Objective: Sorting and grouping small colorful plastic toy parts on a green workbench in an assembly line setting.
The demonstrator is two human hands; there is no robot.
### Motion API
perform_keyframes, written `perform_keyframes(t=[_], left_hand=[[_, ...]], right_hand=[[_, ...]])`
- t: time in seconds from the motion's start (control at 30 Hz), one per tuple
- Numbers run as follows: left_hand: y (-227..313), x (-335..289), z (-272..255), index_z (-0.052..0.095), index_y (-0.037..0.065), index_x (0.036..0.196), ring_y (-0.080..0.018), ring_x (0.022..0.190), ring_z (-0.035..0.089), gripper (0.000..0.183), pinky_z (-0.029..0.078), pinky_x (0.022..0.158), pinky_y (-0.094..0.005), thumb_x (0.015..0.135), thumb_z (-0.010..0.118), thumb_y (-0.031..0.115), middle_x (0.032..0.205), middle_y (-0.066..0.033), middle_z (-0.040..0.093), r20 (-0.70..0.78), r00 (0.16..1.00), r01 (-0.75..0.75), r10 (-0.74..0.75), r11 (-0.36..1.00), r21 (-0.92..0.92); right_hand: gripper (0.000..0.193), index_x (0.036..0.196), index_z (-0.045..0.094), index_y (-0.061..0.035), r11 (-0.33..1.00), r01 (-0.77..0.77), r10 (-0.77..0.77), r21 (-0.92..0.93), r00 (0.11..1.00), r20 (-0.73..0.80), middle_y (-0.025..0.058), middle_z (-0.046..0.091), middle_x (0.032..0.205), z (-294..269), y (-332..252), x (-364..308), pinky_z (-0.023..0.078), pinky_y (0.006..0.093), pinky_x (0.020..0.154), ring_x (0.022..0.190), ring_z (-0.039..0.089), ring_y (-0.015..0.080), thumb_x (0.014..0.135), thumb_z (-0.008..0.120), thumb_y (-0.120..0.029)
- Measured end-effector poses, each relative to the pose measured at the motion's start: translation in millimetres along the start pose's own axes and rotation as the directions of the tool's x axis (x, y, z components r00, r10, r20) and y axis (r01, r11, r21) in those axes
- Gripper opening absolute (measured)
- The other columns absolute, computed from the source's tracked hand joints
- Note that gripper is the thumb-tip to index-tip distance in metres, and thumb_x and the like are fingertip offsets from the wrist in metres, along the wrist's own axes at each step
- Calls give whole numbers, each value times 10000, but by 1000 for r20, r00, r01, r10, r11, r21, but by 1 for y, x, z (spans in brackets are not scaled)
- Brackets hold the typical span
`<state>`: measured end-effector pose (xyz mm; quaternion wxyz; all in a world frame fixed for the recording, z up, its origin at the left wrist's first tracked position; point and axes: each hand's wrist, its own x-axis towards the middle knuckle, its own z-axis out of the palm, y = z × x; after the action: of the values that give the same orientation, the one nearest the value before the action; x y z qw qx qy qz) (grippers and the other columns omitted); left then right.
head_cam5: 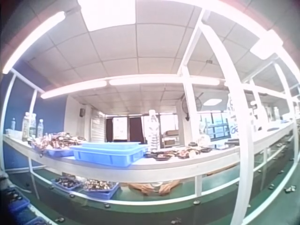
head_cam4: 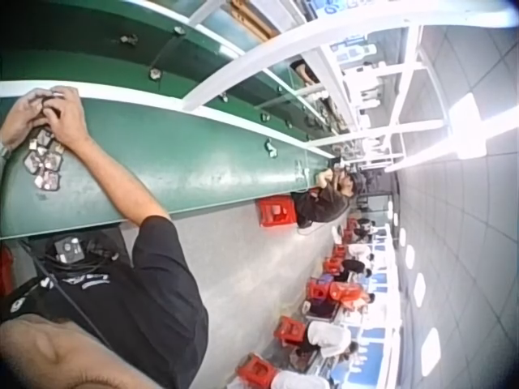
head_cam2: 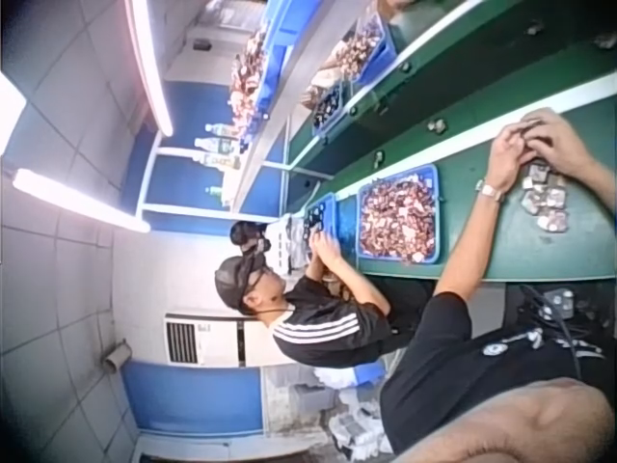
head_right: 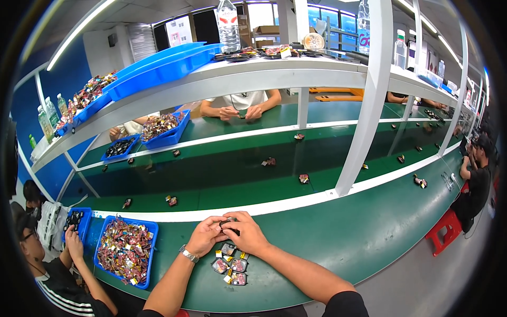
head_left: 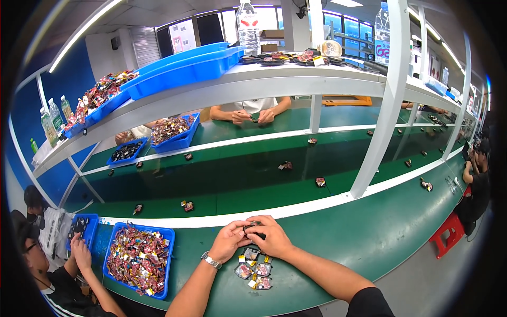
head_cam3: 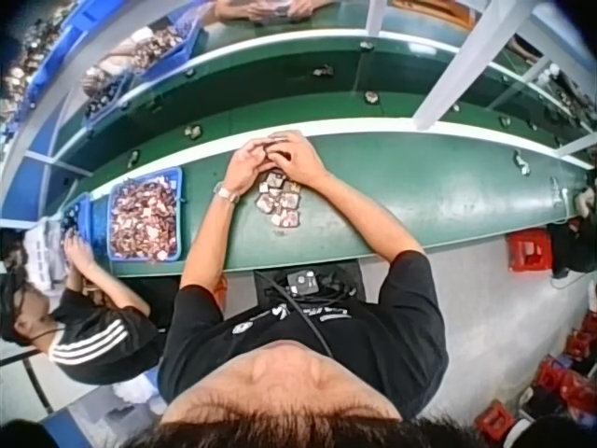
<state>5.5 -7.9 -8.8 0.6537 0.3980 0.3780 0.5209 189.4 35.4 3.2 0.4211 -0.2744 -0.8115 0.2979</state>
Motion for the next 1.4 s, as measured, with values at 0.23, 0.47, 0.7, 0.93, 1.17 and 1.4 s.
perform_keyframes(t=[0.23, 0.47, 0.7, 0.93, 1.17, 1.4], left_hand=[[0, 0, -2, 492, 34, 1264, -193, 1113, 607, 288, 535, 940, -348, 987, 530, 105, 1248, -122, 587, 16, 1000, 2, -1, 1000, -18], [1, -2, 0, 512, 21, 1253, -193, 1135, 595, 280, 538, 942, -343, 989, 528, 111, 1276, -124, 572, 20, 999, -38, 38, 999, -8], [2, -2, -3, 519, 25, 1258, -186, 1107, 606, 293, 546, 926, -337, 983, 545, 120, 1247, -111, 585, 47, 999, 7, -5, 999, -33], [-1, -2, 1, 514, 23, 1262, -183, 1110, 605, 292, 549, 917, -322, 986, 538, 113, 1256, -111, 580, 8, 999, -50, 50, 999, 6], [-1, -1, 1, 489, 25, 1294, -159, 1089, 606, 303, 543, 923, -306, 1003, 497, 108, 1249, -91, 580, -39, 999, -35, 36, 999, 36], [-2, 0, 5, 483, 17, 1309, -125, 1089, 601, 303, 538, 902, -272, 1015, 443, 79, 1223, -71, 603, -42, 999, -21, 24, 998, 58]], right_hand=[[156, 962, 715, -72, 996, 36, -37, -85, 999, -8, 82, 602, 1208, 0, -3, -1, 471, 377, 944, 1140, 531, 296, 811, 676, -83], [158, 944, 718, -63, 990, 105, -109, -95, 993, -35, 97, 604, 1202, 0, -13, 1, 471, 386, 946, 1150, 531, 307, 792, 676, -60], [162, 943, 723, -74, 998, 48, -50, -35, 997, -55, 90, 610, 1201, 3, -2, -1, 459, 390, 979, 1165, 527, 292, 782, 706, -72], [173, 977, 718, -72, 998, 62, -62, -10, 998, -11, 99, 600, 1223, 3, -4, 1, 463, 389, 979, 1171, 526, 287, 806, 690, -72], [173, 955, 699, -48, 984, 130, -141, -125, 986, -88, 98, 611, 1130, 1, -8, 6, 512, 359, 864, 1056, 569, 276, 783, 698, -28], [190, 889, 674, -48, 922, 282, -311, -266, 948, -71, 63, 616, 955, -4, -8, 10, 514, 334, 721, 855, 593, 247, 714, 721, 10]])
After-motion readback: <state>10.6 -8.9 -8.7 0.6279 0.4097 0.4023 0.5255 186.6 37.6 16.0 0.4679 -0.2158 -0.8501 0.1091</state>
